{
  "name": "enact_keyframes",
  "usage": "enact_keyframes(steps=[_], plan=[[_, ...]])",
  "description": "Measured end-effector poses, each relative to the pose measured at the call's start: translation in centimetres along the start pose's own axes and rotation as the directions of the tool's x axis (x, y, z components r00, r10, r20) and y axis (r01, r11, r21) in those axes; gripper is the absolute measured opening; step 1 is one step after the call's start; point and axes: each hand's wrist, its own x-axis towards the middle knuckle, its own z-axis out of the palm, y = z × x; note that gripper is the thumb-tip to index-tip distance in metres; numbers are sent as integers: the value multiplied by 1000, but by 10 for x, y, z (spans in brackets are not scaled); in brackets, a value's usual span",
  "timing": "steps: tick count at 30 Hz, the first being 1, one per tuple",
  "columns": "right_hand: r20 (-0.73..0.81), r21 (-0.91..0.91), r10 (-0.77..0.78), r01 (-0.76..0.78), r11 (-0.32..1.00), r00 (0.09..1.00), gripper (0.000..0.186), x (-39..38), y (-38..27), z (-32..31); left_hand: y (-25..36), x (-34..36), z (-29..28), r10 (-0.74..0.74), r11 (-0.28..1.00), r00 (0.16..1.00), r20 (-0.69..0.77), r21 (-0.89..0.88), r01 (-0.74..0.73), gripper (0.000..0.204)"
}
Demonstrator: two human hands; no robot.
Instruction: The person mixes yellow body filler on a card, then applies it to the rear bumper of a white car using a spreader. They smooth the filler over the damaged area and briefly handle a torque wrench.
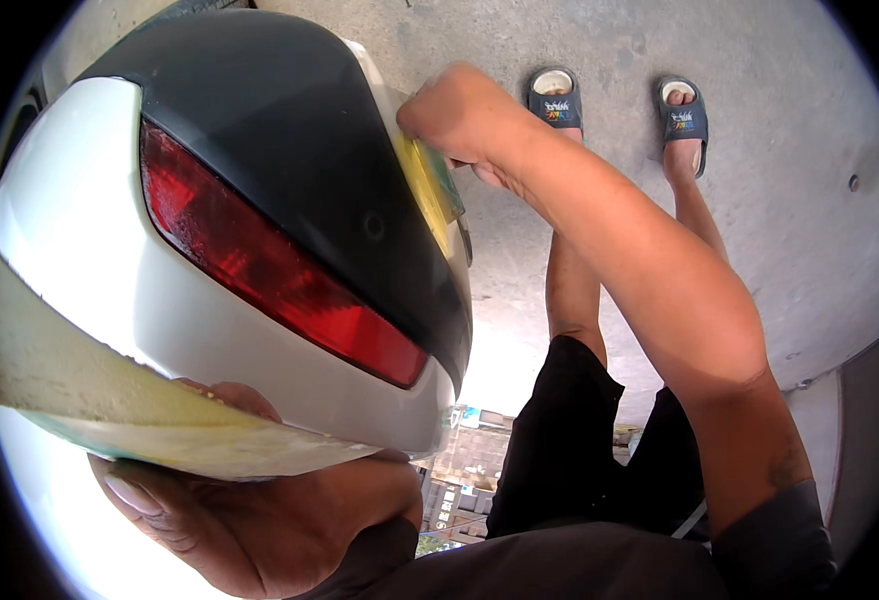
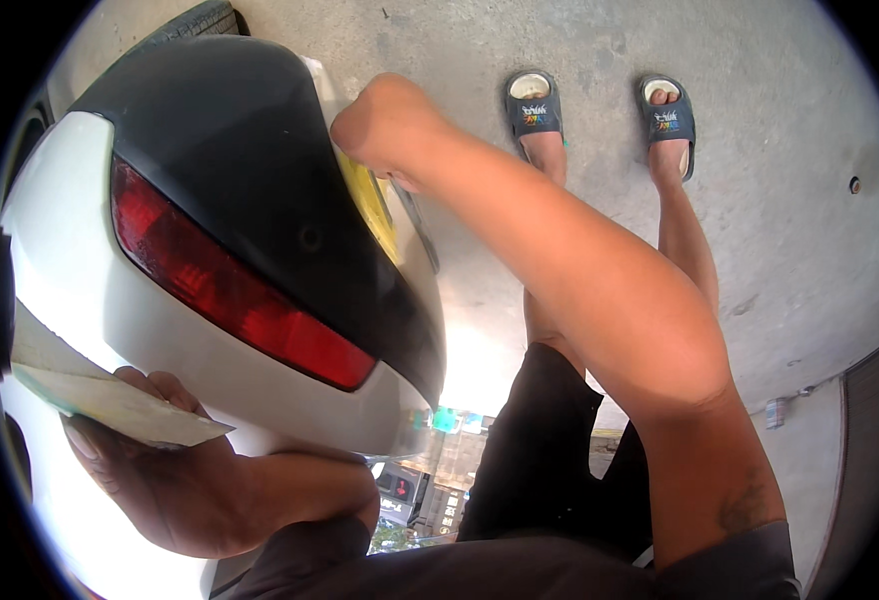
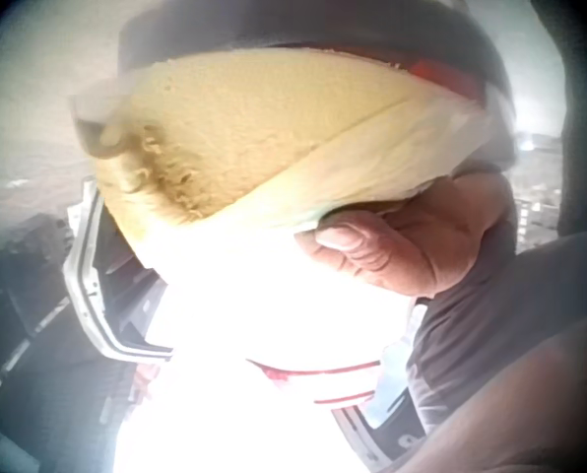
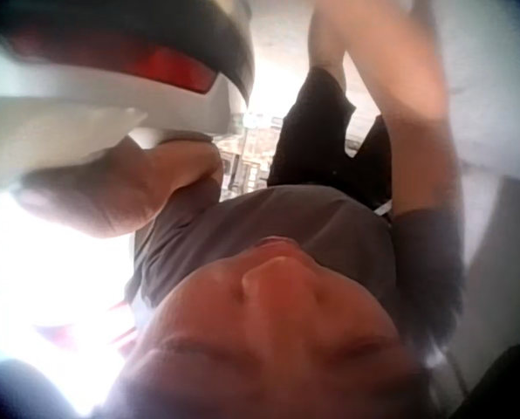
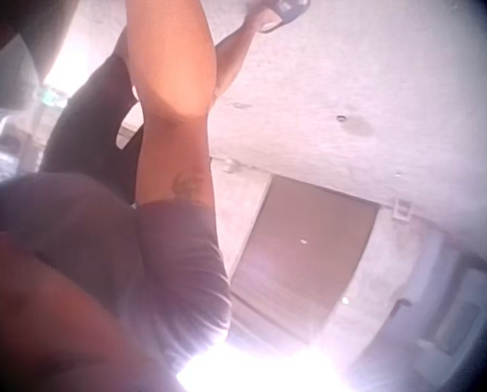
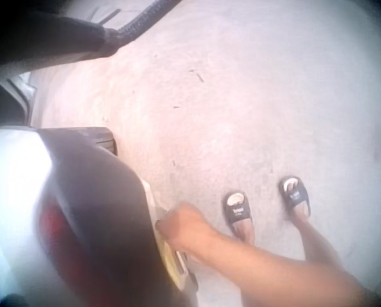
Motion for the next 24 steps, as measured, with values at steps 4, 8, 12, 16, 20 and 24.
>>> enact_keyframes(steps=[4,8,12,16,20,24], plan=[[-57,92,-3,8,996,998,25,-25,-19,-15,8,17,-24,-72,988,951,301,155,25,46],[-115,76,1,7,997,993,25,-24,-7,-20,10,20,-29,-99,988,913,396,150,43,42],[-114,-63,29,-36,997,993,24,1,15,-9,9,16,-27,-100,983,934,344,177,39,41],[-71,-121,15,-24,992,997,25,7,7,-1,9,18,-27,-107,983,907,406,183,34,40],[24,-35,-75,76,997,997,22,6,-6,-2,9,22,-33,-110,981,900,421,189,31,42],[-50,-23,-13,12,1000,999,20,-21,-12,-19,4,10,-25,-25,965,968,249,260,-42,44]])
